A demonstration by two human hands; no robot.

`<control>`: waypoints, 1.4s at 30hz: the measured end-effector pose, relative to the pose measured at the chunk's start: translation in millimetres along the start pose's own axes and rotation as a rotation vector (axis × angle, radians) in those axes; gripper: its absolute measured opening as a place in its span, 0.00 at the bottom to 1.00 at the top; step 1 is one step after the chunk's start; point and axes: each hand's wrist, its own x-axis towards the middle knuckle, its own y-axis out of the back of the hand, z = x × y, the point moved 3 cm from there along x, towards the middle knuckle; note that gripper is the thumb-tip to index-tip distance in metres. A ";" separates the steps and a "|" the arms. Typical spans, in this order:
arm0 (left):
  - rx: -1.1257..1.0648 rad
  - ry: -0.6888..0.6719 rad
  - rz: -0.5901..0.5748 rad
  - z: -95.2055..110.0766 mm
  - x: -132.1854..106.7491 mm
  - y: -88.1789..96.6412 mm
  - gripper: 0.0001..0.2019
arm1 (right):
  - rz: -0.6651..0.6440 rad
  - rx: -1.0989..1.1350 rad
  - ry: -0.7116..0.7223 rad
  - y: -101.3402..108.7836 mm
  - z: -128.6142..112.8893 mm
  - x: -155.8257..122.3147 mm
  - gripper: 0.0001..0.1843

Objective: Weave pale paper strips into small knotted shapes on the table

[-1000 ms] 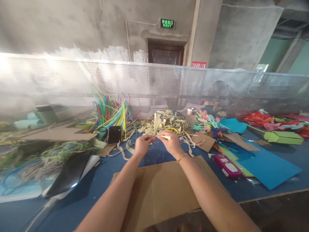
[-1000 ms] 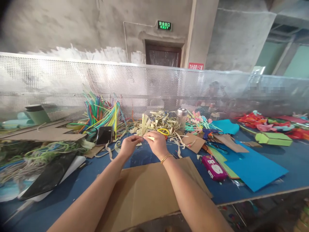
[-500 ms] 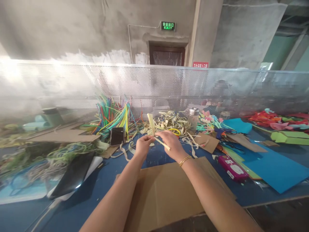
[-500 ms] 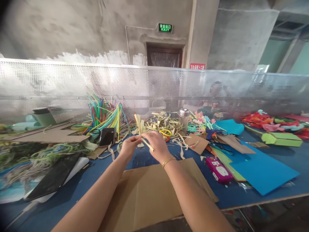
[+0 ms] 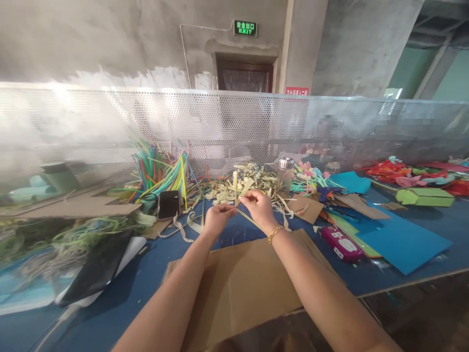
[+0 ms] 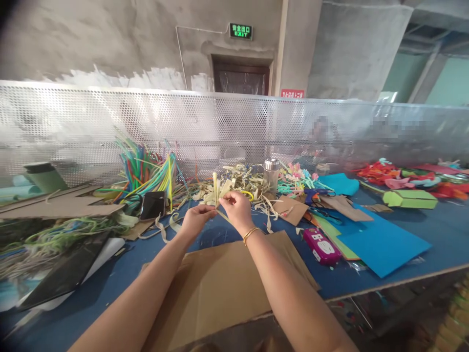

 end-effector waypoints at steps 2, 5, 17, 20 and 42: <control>-0.032 0.033 0.029 0.5 -0.1 2.3 0.10 | -0.011 -0.078 0.079 -0.8 -4.8 -2.8 0.09; -0.041 0.042 0.085 2.1 0.1 5.9 0.10 | -0.104 -0.208 0.193 -6.5 -12.2 -9.4 0.06; 0.078 -0.037 0.297 -7.5 3.7 22.5 0.08 | -0.214 -0.523 0.483 -33.7 -31.7 -28.0 0.12; 0.165 -0.052 0.303 -8.0 5.7 26.7 0.07 | -0.241 -0.523 0.502 -31.9 -27.4 -27.8 0.11; -0.147 -0.002 0.170 15.9 -1.1 15.5 0.14 | -0.316 -0.602 0.455 -12.2 -23.7 -17.3 0.21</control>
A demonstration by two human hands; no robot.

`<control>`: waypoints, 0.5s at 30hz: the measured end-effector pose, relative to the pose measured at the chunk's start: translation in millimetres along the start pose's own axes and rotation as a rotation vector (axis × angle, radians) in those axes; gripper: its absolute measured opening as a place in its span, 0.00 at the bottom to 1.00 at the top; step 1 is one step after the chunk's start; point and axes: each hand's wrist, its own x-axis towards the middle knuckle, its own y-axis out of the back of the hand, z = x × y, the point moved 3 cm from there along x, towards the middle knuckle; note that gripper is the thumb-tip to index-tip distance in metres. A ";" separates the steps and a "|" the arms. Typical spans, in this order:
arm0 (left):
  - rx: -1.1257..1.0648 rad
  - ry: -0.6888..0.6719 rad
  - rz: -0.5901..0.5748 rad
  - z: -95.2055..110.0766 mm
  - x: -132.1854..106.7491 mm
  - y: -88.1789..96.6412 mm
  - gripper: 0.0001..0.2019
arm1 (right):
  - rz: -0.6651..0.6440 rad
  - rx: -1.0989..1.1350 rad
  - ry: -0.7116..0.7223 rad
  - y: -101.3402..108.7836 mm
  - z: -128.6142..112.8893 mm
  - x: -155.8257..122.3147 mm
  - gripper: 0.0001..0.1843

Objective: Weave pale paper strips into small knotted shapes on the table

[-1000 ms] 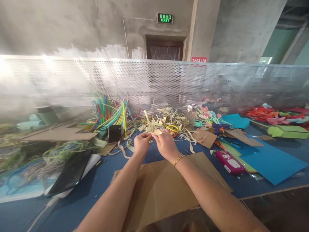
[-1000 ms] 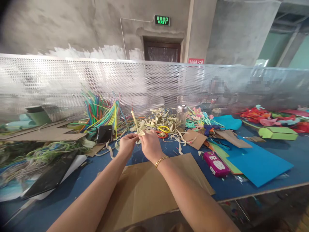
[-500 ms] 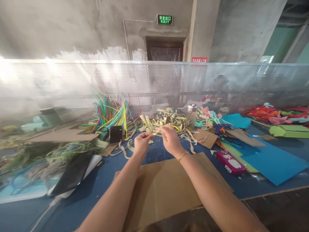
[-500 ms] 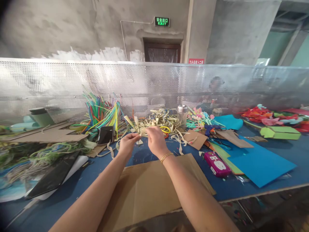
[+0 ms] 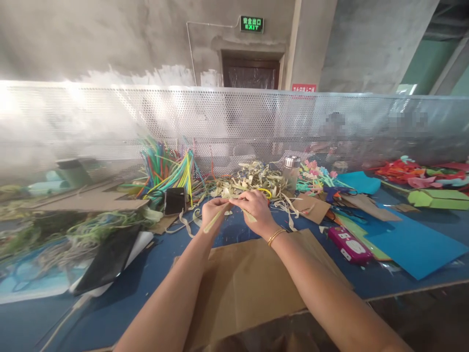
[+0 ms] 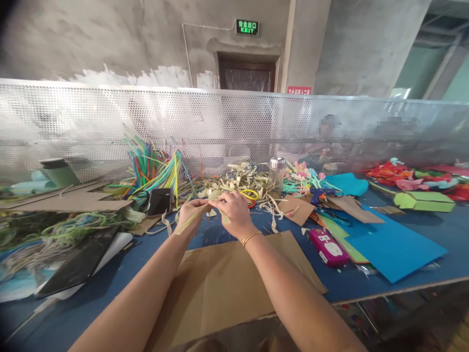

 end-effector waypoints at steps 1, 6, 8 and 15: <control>0.001 0.006 0.001 -0.3 0.6 1.4 0.15 | -0.029 -0.031 0.027 1.0 -3.0 -0.2 0.22; 0.046 0.006 0.000 -5.0 5.6 9.5 0.16 | -0.111 -0.112 0.086 0.3 -16.7 -1.9 0.23; 0.029 -0.005 -0.017 -6.6 7.8 10.2 0.16 | -0.087 -0.091 0.067 -2.7 -16.4 -2.4 0.22; 0.024 -0.110 -0.111 -3.0 10.0 2.9 0.13 | 0.204 0.371 -0.150 -5.0 17.5 1.2 0.15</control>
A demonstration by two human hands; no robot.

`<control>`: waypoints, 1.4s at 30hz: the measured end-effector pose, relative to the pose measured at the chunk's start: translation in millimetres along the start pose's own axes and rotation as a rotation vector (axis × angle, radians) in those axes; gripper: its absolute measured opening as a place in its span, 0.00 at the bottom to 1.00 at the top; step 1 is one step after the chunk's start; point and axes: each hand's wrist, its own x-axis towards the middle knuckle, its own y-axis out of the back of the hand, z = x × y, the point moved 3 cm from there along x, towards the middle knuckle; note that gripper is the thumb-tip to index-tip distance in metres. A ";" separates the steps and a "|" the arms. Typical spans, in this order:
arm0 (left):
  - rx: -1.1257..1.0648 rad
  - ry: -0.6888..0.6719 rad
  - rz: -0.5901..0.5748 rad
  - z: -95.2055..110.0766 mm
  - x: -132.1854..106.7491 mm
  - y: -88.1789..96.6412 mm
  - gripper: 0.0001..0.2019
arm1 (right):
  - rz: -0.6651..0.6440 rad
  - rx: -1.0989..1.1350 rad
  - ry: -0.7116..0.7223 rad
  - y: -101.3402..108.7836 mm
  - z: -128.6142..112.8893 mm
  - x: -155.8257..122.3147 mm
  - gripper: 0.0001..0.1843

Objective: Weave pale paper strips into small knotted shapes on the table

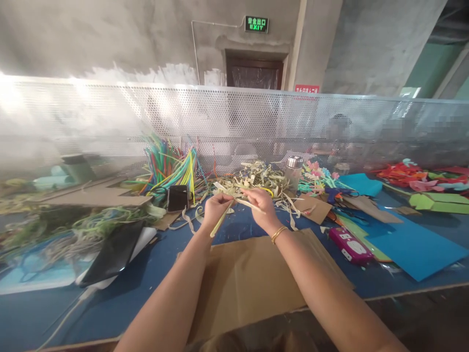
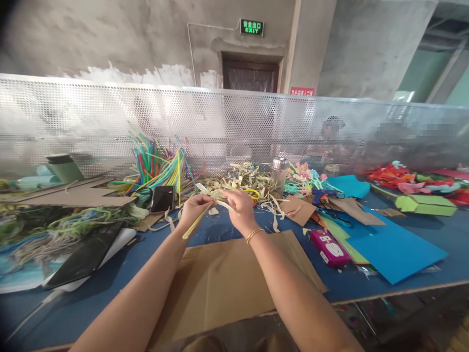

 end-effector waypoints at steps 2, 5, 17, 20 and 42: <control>0.103 -0.052 -0.009 4.2 -1.3 -1.3 0.10 | 0.051 0.153 -0.128 4.4 9.8 3.1 0.14; 0.234 -0.132 -0.037 12.2 -5.3 -4.0 0.05 | -0.055 0.320 -0.326 2.9 19.1 4.6 0.15; -0.081 0.068 -0.300 8.9 -18.3 -20.5 0.09 | -0.296 1.117 -0.669 -10.7 23.3 -1.2 0.15; -0.124 0.089 -0.272 5.8 -15.7 -16.6 0.09 | -0.321 1.228 -0.599 -6.3 16.3 0.2 0.14; 0.126 -0.088 -0.211 12.6 -11.6 -12.9 0.10 | -0.173 0.628 -0.392 -6.7 16.7 1.9 0.17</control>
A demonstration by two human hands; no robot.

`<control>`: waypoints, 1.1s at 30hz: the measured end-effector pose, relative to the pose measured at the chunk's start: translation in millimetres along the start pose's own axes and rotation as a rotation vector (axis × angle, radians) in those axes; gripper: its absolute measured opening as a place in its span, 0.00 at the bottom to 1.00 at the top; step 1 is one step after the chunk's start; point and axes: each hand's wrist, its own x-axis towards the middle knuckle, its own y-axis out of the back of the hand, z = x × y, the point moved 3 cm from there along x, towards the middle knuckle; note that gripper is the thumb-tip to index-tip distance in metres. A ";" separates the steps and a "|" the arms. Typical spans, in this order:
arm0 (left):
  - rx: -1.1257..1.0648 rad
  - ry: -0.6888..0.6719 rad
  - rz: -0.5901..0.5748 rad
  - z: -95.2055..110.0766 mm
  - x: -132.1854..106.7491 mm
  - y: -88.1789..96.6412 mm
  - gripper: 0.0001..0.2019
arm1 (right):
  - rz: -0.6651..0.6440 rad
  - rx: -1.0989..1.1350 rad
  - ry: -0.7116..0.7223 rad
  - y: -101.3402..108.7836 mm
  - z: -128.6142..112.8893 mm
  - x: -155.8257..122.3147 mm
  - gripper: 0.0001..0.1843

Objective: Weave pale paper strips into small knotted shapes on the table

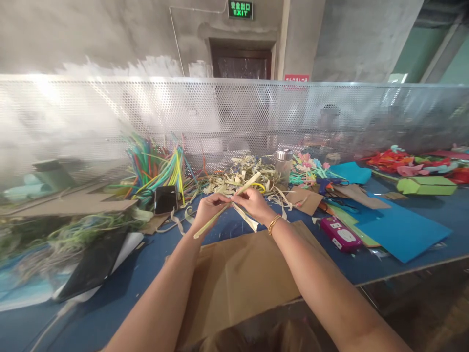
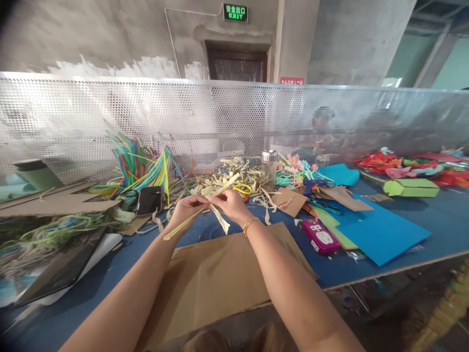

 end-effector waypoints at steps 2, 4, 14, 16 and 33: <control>0.035 -0.006 -0.016 -0.7 0.5 -0.2 0.10 | -0.017 -0.038 0.007 0.1 3.8 1.1 0.16; 0.048 -0.001 -0.030 -1.1 0.6 -1.1 0.10 | -0.023 -0.115 0.013 0.6 9.2 3.1 0.16; 0.039 0.018 -0.109 2.6 -1.5 -3.4 0.10 | -0.036 -0.209 -0.005 2.6 11.7 0.2 0.15; 0.048 0.037 -0.123 1.1 -1.2 -2.8 0.09 | -0.082 -0.138 -0.073 3.9 10.2 -2.5 0.17; -0.034 0.112 -0.076 -11.2 -1.5 -11.9 0.04 | -0.153 -0.058 -0.148 -2.4 13.0 -5.8 0.18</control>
